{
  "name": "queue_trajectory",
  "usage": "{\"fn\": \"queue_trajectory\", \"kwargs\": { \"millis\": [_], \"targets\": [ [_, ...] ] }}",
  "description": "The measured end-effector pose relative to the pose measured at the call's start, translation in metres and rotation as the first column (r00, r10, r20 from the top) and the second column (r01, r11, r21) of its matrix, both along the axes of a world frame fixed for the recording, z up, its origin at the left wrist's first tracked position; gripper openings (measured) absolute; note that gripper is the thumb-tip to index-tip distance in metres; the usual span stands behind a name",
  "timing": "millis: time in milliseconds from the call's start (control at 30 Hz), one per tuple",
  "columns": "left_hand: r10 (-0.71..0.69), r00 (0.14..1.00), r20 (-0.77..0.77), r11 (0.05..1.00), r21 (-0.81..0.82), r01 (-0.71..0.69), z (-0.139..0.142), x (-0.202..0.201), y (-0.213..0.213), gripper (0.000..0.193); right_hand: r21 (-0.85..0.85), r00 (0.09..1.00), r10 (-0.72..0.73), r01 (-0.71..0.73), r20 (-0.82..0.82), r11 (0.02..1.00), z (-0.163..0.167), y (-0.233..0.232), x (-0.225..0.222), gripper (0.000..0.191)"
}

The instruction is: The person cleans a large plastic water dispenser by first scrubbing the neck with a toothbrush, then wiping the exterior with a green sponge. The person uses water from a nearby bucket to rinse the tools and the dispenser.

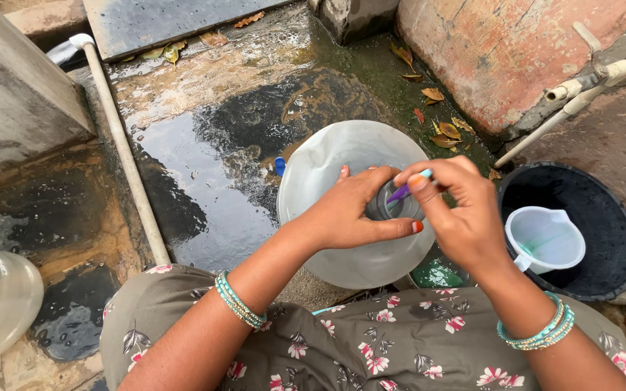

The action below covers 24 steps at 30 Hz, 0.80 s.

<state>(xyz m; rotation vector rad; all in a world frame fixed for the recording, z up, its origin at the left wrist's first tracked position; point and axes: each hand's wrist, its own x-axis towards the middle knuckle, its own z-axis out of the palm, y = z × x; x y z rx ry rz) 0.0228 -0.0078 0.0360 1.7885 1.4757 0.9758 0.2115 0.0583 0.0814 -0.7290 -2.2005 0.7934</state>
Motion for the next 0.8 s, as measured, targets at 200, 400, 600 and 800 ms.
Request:
{"fn": "queue_trajectory", "kwargs": {
  "millis": [200, 400, 600, 800],
  "targets": [
    [0.016, 0.999, -0.028, 1.000, -0.003, -0.016, 0.003, -0.004, -0.002, 0.089, -0.130, 0.982, -0.111, 0.092, -0.152, 0.987, 0.011, 0.008, 0.002, 0.018],
    [-0.024, 1.000, 0.011, 0.999, -0.049, 0.024, 0.009, -0.012, -0.006, 0.091, -0.008, 0.990, -0.069, 0.069, -0.122, 0.998, 0.001, 0.015, 0.001, 0.021],
    [-0.057, 0.998, 0.020, 0.996, -0.072, 0.058, 0.012, -0.013, -0.010, 0.085, -0.201, 0.982, -0.058, 0.021, -0.182, 0.979, -0.009, 0.007, -0.005, 0.025],
    [-0.148, 0.989, -0.027, 0.987, -0.060, 0.146, 0.009, -0.011, -0.013, 0.084, -0.241, 0.980, 0.133, -0.166, -0.148, 0.956, -0.012, 0.020, 0.004, 0.027]
  ]
}}
